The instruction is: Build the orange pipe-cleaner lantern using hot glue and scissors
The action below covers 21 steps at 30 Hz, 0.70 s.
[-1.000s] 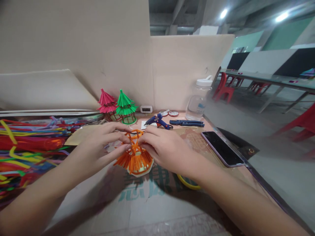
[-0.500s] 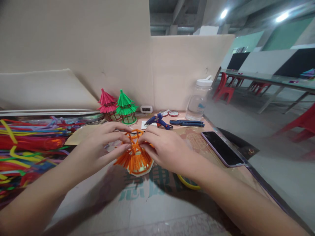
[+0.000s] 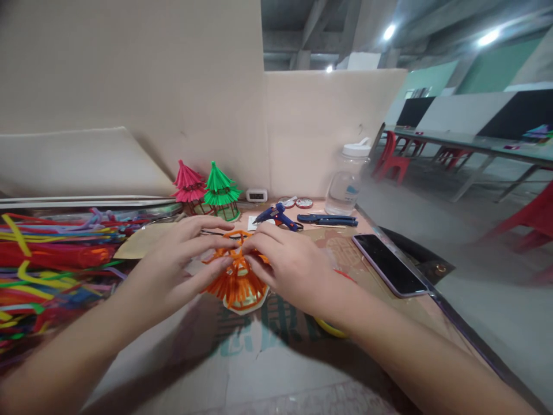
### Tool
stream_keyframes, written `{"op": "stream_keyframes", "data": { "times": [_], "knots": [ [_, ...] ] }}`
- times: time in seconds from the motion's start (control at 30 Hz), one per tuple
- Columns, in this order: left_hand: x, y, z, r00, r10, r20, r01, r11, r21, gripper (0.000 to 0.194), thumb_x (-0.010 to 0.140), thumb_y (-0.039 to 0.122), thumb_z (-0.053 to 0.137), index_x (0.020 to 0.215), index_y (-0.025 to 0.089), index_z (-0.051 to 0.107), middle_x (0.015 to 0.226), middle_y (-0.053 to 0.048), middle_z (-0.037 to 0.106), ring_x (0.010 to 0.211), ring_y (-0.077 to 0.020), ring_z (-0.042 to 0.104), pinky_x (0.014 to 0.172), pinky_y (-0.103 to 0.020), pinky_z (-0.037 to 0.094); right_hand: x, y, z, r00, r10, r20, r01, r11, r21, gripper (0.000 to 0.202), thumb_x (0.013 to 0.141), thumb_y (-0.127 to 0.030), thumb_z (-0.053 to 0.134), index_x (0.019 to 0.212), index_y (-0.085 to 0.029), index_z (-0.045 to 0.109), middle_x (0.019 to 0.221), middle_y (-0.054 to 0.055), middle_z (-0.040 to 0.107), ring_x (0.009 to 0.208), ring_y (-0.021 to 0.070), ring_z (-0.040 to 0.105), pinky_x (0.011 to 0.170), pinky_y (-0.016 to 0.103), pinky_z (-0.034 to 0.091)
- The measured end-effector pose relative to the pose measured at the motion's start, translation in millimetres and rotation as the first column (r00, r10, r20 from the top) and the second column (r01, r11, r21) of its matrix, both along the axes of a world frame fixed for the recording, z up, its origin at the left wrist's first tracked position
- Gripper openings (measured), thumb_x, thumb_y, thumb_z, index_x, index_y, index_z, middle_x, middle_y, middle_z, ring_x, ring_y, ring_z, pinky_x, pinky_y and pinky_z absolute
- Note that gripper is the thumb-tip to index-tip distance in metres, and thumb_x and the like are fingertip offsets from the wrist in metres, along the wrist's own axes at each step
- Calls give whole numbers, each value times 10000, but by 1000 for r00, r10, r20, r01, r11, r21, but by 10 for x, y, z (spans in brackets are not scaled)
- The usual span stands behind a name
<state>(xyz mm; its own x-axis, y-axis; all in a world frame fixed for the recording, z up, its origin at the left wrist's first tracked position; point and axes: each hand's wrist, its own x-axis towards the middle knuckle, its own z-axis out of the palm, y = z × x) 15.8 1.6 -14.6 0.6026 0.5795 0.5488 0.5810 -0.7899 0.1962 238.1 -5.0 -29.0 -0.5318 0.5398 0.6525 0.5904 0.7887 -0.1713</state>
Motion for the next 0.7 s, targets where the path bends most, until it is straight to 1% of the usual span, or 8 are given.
{"op": "stream_keyframes", "data": {
  "times": [0.07,0.17,0.3,0.43,0.53,0.6,0.7],
  "knots": [
    [43,-51,-18,999,-7,37,5,999,52,221,959,223,568,1142,213,692,1267,-96,626,1209,-260,558,1016,-465,443,-5,-22,20,1000,7,-29,-6,999,41,115,948,-139,557,980,-140,667,892,78,699,810,173,647,702,289,533],
    [96,-119,-49,997,-3,78,-7,992,129,250,955,169,564,1167,218,687,1275,-89,629,1215,-249,551,1036,-455,430,-10,-44,44,998,5,-69,1,996,90,134,956,-134,549,972,-112,680,885,98,700,781,179,648,671,297,538],
    [139,-195,-63,993,-9,116,-10,987,162,251,938,133,578,1155,193,690,1256,-90,642,1225,-241,539,1078,-441,402,-11,-78,46,995,-7,-98,22,987,159,149,965,-117,530,968,-103,679,881,102,705,807,192,663,714,323,551],
    [185,-271,-42,979,-46,198,15,988,156,251,912,82,595,1118,181,700,1176,-79,665,1196,-210,547,1086,-398,399,4,-132,29,993,-9,-118,38,969,243,93,951,-118,575,970,-118,666,904,92,713,834,188,667,755,328,554],
    [218,-321,-33,959,-105,263,68,987,143,307,890,38,598,1119,215,700,1155,-58,665,1173,-189,560,1087,-388,403,17,-157,29,989,39,-141,6,951,309,73,925,-105,621,985,-127,657,925,84,720,850,176,664,767,316,558],
    [232,-350,-46,948,-139,288,112,988,107,361,892,35,586,1164,249,690,1199,-56,647,1188,-186,558,1082,-385,411,27,-163,48,979,93,-182,-26,940,340,99,915,-90,630,999,-137,655,915,72,717,839,158,659,754,293,561],
    [242,-381,-88,924,-189,333,194,981,17,426,917,64,558,1268,289,646,1262,-58,615,1207,-182,561,1037,-353,452,45,-169,100,952,153,-266,-48,930,364,117,913,-75,622,991,-156,656,882,53,708,815,128,654,740,253,564]
  ]
}}
